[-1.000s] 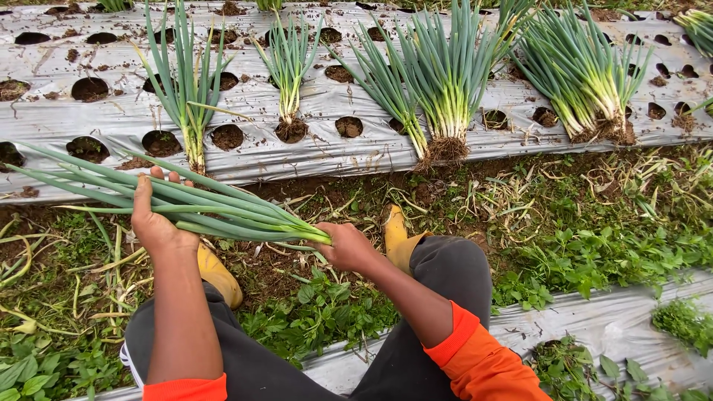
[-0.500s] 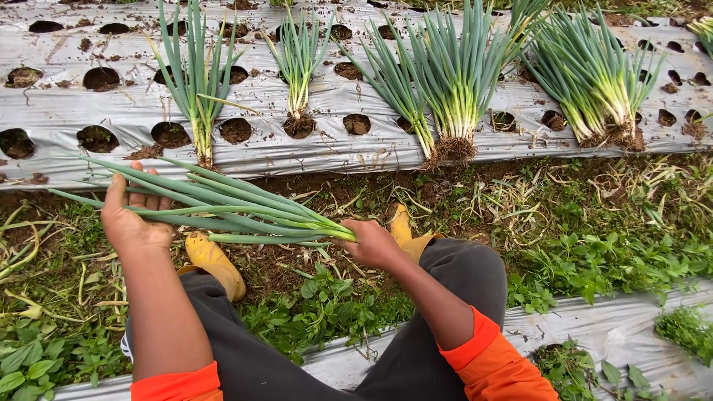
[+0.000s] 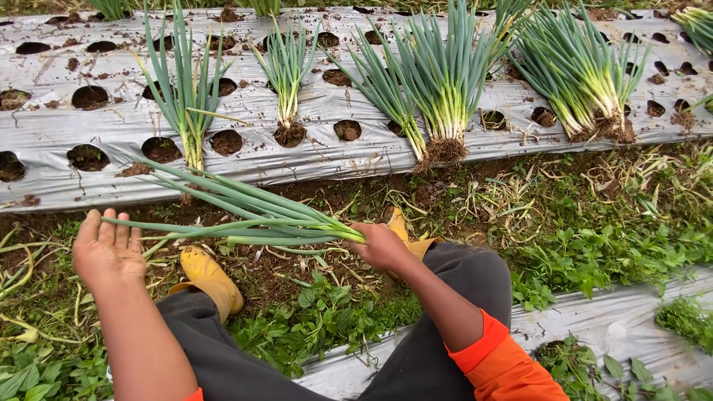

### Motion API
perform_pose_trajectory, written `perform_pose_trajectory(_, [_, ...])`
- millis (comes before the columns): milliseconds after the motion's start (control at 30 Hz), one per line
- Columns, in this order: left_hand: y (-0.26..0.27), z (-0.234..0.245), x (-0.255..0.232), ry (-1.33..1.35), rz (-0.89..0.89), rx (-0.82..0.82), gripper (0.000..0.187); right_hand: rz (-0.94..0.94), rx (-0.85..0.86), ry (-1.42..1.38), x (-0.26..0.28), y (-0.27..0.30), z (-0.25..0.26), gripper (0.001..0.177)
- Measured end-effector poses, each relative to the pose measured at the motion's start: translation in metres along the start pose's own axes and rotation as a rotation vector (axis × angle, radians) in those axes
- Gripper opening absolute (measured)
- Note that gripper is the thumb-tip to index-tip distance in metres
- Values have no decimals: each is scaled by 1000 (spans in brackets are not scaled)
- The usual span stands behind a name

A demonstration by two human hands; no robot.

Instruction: The person pulls green onions from the ground, cleans the roots by hand, and arranges them into bundles. The person handles the onions directly without tools, placing the finished bundles on the ground beside them.

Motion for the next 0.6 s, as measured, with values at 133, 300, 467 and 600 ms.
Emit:
perform_pose_trajectory(133, [-38, 25, 15, -70, -96, 99, 63, 31, -56, -74, -10, -6, 14, 32])
perform_pose_trajectory(300, [-34, 34, 18, -155, -198, 284, 61, -95, -46, -345, -14, -13, 52, 20])
perform_pose_trajectory(467, [45, 11, 2, -359, -279, 189, 55, -111, -203, -395, -46, -54, 111, 20])
perform_pose_trajectory(600, [95, -14, -4, -607, -411, 447, 41, -125, -411, -434, -90, -101, 163, 21])
Point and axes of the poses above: each hand's wrist, its own y-axis away from the middle knuckle, its own z-axis out of the back of the hand, x = y × z, the point moved 3 cm from there along -y, towards the middle knuckle, and after that the axes turned 2 degrees about -x, right-handed, at the moved point
